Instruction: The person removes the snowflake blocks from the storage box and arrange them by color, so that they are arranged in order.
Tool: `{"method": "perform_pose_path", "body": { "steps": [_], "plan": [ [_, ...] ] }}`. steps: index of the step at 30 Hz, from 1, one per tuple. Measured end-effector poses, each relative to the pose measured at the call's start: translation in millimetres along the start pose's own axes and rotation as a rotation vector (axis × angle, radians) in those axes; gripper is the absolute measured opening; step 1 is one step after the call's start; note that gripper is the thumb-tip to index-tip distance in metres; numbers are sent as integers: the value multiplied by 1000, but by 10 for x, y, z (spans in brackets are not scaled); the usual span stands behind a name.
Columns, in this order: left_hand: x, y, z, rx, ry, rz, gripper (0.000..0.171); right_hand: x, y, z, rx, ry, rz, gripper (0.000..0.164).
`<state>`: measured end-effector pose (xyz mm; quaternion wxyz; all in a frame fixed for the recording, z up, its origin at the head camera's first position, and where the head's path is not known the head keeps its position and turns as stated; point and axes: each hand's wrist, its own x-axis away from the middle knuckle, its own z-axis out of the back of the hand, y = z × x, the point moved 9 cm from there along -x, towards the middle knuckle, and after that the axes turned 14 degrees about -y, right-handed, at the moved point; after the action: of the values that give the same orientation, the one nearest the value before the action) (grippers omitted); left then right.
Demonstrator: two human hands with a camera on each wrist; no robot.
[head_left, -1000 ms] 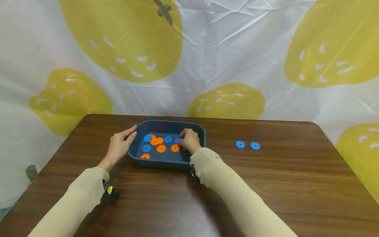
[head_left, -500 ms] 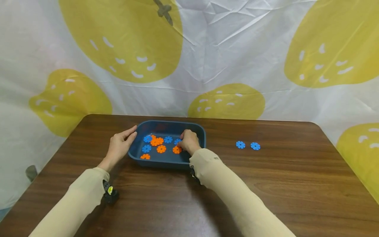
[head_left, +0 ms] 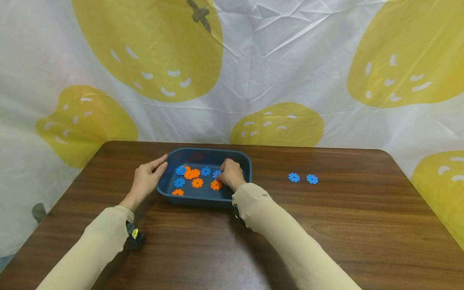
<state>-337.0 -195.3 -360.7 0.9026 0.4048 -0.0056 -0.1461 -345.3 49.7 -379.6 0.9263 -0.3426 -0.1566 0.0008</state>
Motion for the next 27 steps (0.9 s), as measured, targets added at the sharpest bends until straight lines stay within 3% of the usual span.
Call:
{"method": "perform_pose_path", "body": {
  "steps": [6,15,27],
  "plan": [
    [-1,4,5,-2,4,5,42,6,-5,17,-48,4,25,16],
    [7,0,-10,-14,-4,20,43,22,-33,-9,-258,-61,63,8],
    [21,30,2,-46,6,7,41,232,-118,295,-415,-95,217,12]
  ]
}}
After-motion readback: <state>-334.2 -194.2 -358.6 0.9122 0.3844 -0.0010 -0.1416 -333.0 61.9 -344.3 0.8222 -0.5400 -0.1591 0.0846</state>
